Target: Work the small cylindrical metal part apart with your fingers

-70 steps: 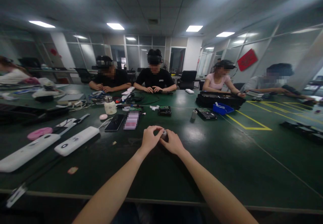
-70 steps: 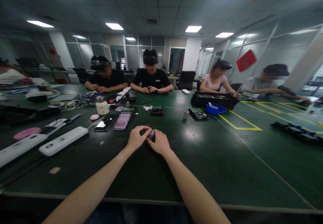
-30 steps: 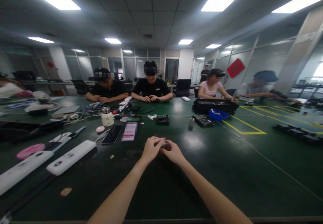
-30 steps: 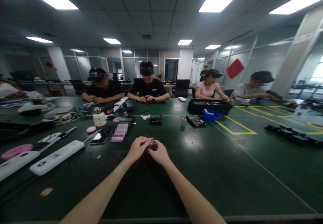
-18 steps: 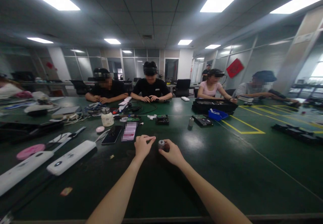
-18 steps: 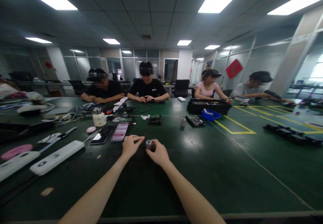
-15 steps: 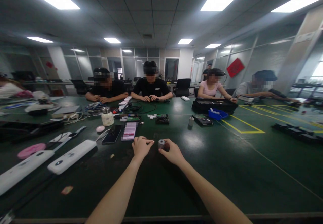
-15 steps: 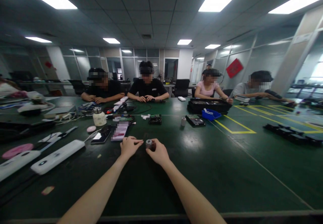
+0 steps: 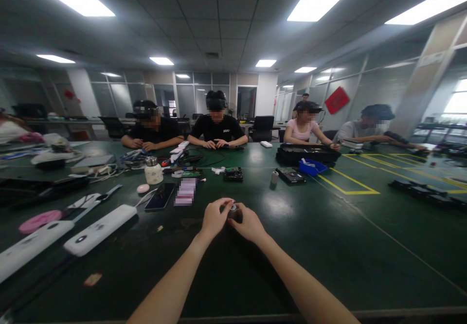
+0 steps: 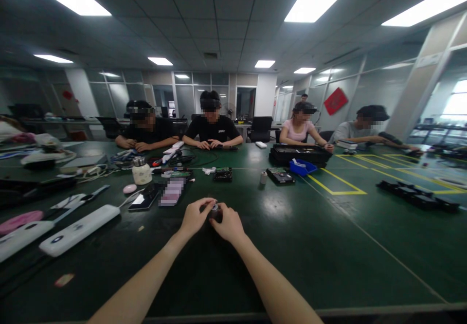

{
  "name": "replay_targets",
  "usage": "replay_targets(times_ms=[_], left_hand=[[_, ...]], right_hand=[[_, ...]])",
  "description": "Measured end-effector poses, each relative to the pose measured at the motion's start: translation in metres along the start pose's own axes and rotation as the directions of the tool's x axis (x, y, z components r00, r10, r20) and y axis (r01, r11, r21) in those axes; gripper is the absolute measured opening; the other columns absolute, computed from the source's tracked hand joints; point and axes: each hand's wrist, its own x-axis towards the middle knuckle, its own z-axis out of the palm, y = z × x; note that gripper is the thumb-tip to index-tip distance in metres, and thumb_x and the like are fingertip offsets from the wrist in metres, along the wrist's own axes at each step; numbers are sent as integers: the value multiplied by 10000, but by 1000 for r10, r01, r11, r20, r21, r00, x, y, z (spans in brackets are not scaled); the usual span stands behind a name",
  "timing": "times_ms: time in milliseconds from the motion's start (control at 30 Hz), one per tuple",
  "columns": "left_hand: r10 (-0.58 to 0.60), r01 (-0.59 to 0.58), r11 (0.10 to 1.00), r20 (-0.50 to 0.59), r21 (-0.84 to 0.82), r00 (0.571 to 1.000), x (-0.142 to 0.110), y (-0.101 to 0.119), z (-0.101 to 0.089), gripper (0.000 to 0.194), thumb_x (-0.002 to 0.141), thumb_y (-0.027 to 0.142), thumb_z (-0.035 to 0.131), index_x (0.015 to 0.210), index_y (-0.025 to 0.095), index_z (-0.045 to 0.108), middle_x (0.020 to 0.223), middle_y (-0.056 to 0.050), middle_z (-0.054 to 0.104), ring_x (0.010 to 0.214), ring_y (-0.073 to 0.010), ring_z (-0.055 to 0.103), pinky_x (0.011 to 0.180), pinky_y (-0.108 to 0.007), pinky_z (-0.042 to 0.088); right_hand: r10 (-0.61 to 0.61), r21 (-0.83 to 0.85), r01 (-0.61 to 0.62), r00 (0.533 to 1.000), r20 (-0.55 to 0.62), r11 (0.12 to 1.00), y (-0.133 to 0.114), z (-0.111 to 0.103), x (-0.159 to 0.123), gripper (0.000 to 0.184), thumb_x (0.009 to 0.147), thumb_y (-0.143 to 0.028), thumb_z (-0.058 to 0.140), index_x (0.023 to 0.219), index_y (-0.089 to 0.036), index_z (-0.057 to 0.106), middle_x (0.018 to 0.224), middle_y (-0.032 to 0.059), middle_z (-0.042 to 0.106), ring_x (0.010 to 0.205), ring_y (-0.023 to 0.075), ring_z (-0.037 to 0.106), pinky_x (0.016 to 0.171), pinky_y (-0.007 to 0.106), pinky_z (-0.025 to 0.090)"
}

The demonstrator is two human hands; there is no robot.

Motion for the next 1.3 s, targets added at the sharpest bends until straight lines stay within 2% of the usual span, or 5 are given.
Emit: replay_targets(times_ms=[500, 833, 1300], left_hand=[[33, -29, 996, 41, -78, 999, -4, 3, -3, 187, 936, 293, 561, 1033, 149, 629, 1026, -52, 668, 874, -183, 659, 794, -389, 544], [37, -34, 997, 44, -70, 998, -5, 5, -5, 172, 928, 282, 575, 1014, 150, 644, 1019, -49, 678, 917, -196, 656, 843, -416, 525], [3, -3, 1000, 47, -3, 999, -6, 7, -6, 176, 928, 294, 574, 1007, 153, 642, 1009, -47, 677, 876, -185, 660, 811, -395, 539]], right_hand=[[-14, -110, 12, 1000, -19, 994, -3, 0, -3, 292, 920, -346, 596, 1145, -161, 572, 1075, 60, 614, 922, 208, 617, 809, 416, 504], [-36, -170, 25, 998, -58, 985, -1, 6, -2, 280, 914, -370, 597, 1099, -159, 592, 1069, 58, 616, 970, 221, 601, 850, 437, 475], [-32, -195, 25, 999, -36, 981, 0, 7, -1, 260, 921, -361, 591, 1083, -159, 601, 1072, 58, 620, 962, 216, 607, 845, 432, 483]])
